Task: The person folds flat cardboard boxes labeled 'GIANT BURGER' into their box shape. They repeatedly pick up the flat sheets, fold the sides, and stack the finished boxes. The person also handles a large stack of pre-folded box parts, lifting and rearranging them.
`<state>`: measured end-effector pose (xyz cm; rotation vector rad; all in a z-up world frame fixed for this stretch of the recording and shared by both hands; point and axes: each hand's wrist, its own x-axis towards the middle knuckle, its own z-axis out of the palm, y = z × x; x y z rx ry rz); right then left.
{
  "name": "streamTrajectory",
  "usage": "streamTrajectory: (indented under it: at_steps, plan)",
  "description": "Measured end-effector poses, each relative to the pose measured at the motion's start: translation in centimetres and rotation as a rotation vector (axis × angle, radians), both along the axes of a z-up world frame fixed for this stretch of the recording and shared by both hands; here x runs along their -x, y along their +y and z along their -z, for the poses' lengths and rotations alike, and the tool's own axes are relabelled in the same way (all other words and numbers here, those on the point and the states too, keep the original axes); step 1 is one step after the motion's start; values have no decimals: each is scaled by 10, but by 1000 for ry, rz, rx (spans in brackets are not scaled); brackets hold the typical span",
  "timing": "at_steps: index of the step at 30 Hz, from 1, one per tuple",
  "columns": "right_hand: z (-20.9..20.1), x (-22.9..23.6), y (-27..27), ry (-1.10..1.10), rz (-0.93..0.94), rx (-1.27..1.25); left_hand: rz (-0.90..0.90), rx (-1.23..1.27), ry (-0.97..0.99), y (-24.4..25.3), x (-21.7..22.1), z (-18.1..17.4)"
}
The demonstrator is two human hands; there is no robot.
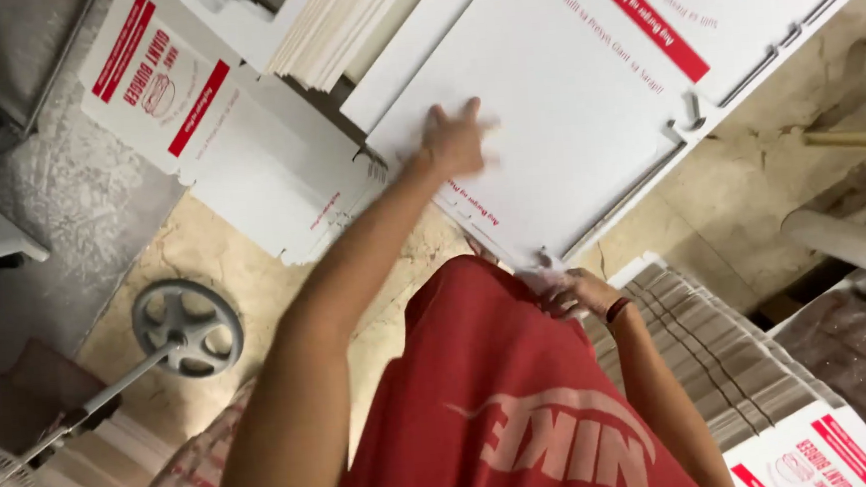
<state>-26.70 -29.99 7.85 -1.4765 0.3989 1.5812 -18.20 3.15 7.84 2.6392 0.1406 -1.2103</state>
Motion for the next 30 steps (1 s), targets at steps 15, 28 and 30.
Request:
streamTrajectory:
  at_steps: [15,28,30]
  plan:
    - [54,-46,-68,-414,913,155,-603,181,-301,16,31,-21]
    - [-268,-142,-207,-1032,-719,738,-765,912,-281,-139,53,-14]
    - [-301,-114,-233,-1120,-1013,672,-858,868,-475,-116,20,-29]
